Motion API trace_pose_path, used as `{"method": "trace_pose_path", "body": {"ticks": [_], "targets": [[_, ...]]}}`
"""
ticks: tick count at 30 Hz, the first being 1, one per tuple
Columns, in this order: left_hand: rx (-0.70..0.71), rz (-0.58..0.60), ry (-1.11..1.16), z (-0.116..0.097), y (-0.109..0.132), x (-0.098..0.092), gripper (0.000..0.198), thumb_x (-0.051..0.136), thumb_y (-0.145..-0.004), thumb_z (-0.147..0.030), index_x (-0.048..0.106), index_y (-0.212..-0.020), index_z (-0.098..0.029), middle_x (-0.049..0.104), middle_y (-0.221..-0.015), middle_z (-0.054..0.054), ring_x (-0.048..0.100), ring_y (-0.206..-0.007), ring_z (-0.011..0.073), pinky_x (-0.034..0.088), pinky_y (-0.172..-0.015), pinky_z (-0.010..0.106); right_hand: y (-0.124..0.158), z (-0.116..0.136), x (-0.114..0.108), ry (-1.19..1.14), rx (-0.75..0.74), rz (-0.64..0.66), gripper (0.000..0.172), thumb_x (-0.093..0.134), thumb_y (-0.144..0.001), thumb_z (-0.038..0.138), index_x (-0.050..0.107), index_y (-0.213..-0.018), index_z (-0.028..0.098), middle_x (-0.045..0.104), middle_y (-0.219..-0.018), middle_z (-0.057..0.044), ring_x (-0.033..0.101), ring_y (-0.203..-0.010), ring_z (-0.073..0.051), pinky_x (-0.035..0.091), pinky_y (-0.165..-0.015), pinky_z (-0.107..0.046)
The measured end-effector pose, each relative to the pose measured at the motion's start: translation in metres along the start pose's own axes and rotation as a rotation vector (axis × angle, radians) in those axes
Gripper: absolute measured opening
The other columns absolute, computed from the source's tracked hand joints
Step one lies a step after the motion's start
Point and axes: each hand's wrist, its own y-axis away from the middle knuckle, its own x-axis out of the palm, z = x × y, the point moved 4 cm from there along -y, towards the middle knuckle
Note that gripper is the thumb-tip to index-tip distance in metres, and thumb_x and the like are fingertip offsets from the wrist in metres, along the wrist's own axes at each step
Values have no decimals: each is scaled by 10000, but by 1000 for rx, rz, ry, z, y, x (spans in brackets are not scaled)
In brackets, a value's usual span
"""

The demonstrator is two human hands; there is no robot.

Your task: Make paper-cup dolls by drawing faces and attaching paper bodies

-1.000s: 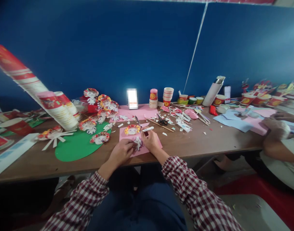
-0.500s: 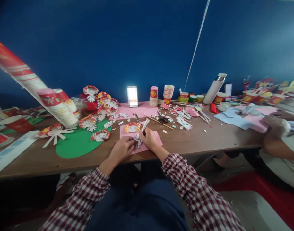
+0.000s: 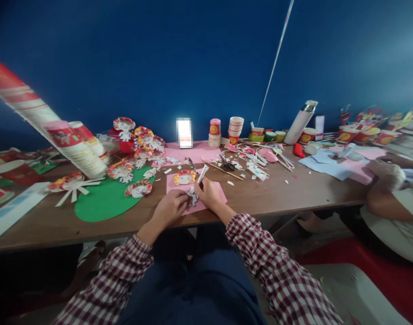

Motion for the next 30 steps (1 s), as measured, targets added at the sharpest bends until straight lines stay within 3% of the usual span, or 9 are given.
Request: {"method": "trace_pose_path", "body": {"ticks": [11, 16, 25, 30], "targets": [[3, -13, -6, 0, 0, 0, 232, 482, -899, -199, 694, -990, -179, 625, -978, 90, 551, -927, 212, 459, -840, 346, -1, -5, 3, -72, -25, -25, 142, 530, -828, 303, 609, -803, 188, 644, -686, -26, 583, -624, -157, 387, -600, -234], [5, -23, -1, 1, 1, 1, 236, 477, -897, -197, 689, -1000, -189, 627, -999, 90, 556, -946, 213, 461, -857, 352, -4, -18, 4, -165, 25, -93, 228, 456, -863, 366, 582, -806, 186, 600, -647, 1, 562, -586, -142, 402, -565, -228], [-22, -120, 10, 1, 3, -2, 116, 563, -844, -203, 659, -893, -160, 635, -956, 88, 560, -949, 218, 468, -875, 350, -7, -27, 9, -247, 64, -140, 232, 486, -833, 393, 580, -780, 187, 582, -613, 5, 545, -574, -144, 406, -534, -222], [-24, -167, -2, -1, 5, -7, 178, 517, -895, -275, 654, -939, -169, 633, -950, 85, 564, -941, 213, 464, -871, 351, -6, -26, 9, -267, 71, -143, 235, 491, -833, 393, 589, -782, 185, 595, -626, 0, 550, -580, -143, 411, -536, -221]]}}
